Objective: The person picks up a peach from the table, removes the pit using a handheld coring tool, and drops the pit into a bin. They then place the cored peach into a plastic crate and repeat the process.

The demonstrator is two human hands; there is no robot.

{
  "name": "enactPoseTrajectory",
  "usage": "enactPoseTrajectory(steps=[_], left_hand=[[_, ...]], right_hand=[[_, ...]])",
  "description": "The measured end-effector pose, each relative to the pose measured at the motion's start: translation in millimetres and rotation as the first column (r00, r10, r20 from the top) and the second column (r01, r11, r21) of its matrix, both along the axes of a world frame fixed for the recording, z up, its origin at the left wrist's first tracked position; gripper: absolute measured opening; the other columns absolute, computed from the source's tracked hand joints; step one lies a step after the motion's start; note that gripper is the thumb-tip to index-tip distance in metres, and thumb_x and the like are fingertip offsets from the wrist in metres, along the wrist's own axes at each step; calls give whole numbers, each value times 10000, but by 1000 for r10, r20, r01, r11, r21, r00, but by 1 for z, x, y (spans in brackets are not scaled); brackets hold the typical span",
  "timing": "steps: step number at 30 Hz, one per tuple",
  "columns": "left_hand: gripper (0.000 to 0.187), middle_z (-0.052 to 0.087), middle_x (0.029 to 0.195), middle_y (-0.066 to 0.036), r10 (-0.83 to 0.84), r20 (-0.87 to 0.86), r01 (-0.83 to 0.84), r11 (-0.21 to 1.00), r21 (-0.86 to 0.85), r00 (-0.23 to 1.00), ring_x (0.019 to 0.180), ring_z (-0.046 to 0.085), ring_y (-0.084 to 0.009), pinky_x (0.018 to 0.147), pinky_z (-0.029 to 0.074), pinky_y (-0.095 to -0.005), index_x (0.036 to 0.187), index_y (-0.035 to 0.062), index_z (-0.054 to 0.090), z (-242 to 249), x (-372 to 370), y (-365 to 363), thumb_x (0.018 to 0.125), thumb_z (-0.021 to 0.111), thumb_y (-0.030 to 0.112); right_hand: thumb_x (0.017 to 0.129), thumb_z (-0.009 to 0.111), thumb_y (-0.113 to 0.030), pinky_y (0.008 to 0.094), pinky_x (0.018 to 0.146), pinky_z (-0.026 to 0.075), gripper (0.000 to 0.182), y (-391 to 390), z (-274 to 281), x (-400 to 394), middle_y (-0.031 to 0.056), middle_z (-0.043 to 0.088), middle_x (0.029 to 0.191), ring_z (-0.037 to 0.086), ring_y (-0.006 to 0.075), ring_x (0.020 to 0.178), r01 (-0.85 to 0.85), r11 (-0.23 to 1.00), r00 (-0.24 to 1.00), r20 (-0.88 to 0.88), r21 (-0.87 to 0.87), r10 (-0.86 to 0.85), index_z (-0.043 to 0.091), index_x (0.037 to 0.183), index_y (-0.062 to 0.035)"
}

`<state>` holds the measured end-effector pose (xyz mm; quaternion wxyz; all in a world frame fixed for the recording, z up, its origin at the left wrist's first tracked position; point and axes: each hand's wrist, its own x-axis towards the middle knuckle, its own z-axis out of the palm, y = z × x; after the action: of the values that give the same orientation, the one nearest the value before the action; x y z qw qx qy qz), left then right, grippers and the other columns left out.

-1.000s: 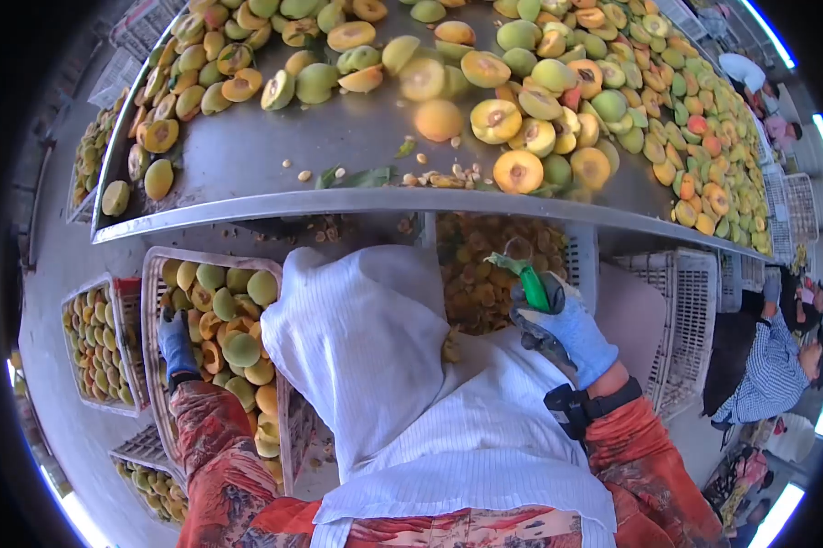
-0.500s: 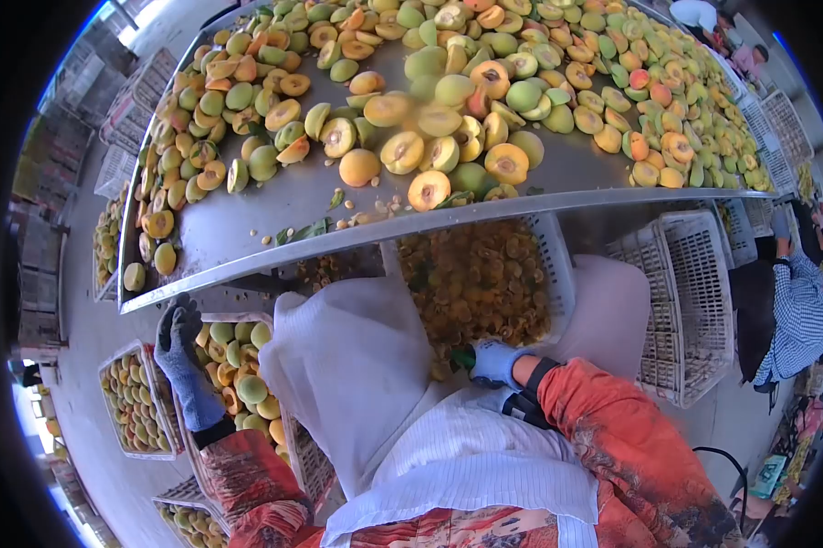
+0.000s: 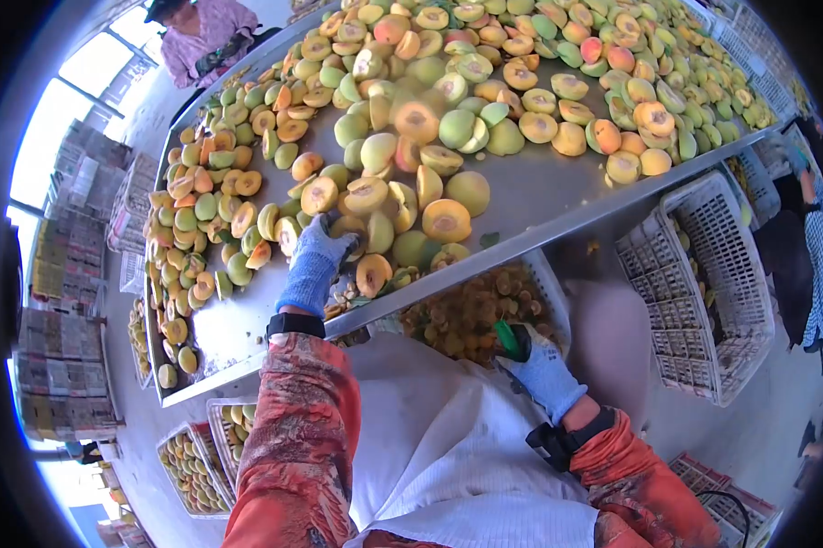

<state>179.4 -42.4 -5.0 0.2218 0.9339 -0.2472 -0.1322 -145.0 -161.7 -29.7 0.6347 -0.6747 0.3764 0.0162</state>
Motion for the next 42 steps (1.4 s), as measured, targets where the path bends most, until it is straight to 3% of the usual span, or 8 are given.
enactPoseTrajectory(steps=[8, 10, 14, 24, 26, 28, 38, 42], left_hand=[[494, 574, 1059, -150, -84, 216, 141, 955, -262, 973, 998, 568, -283, 827, 472, -369, 1131, 55, 513, -4, -21, 28, 677, 703, 96], [398, 606, 982, -115, 111, -468, -404, 697, -592, 877, 886, 611, -231, 707, 518, -358, 1097, 75, 543, 35, -40, 45, 732, 683, 150], [387, 600, 1025, -117, -345, -799, -852, -5, -523, 493, 835, 611, -247, 642, 537, -350, 1157, 107, 525, 54, -66, 107, 845, 530, 337], [465, 550, 1095, -169, -456, -735, -692, 299, -657, 501, 862, 633, -272, 597, 569, -375, 1241, 14, 428, 72, -162, 151, 899, 496, 322], [503, 634, 896, -155, -133, -680, -607, 354, -712, 721, 653, 637, -226, 423, 498, -303, 1093, 39, 522, 72, -174, 149, 909, 377, 484], [361, 645, 911, -138, -50, -375, -242, 682, -690, 926, 776, 658, -222, 567, 552, -308, 1166, 10, 496, 70, -173, 161, 856, 569, 180], [234, 643, 847, -94, -175, -724, -546, 546, -636, 668, 590, 608, -131, 470, 501, -214, 980, -23, 625, 117, -199, 182, 803, 551, 112], [258, 642, 806, -84, -82, -584, -479, 488, -730, 807, 685, 606, -134, 639, 498, -226, 958, -37, 644, 108, -220, 183, 771, 518, 88]], right_hand=[[787, 659, -192, 349, 733, 478, 414, 10, 17, 5, 187, 614, 966, 615, 318, 845, -96, 952, 969, 192, -289, 156, 499, 1128, -21], [792, 657, -196, 347, 723, 481, 411, 17, 28, 7, 191, 614, 962, 617, 317, 843, -77, 951, 947, 276, -299, 163, 499, 1127, -18], [802, 643, -187, 356, 725, 483, 408, 37, 76, 18, 176, 620, 968, 618, 307, 863, -171, 901, 906, 295, -399, 303, 498, 1143, -17], [791, 647, -259, 391, 611, 483, 335, 99, 124, 53, 175, 621, 810, 616, 345, 728, -417, 512, 697, 98, -751, 711, 549, 1020, -35], [801, 618, -370, 401, 537, 468, 342, 105, 119, 53, 140, 602, 664, 609, 318, 620, -342, 486, 686, 140, -805, 714, 538, 944, -70], [804, 612, -376, 403, 531, 467, 341, 109, 120, 52, 138, 600, 657, 608, 318, 615, -359, 462, 672, 119, -811, 731, 536, 934, -70], [794, 630, -284, 415, 558, 465, 313, 117, 139, 41, 157, 596, 690, 599, 356, 648, -582, 322, 558, -78, -747, 826, 536, 993, -61], [809, 614, -265, 370, 523, 466, 262, 124, 136, 25, 134, 584, 661, 603, 300, 593, -672, 376, 514, -36, -637, 857, 557, 969, -66]])
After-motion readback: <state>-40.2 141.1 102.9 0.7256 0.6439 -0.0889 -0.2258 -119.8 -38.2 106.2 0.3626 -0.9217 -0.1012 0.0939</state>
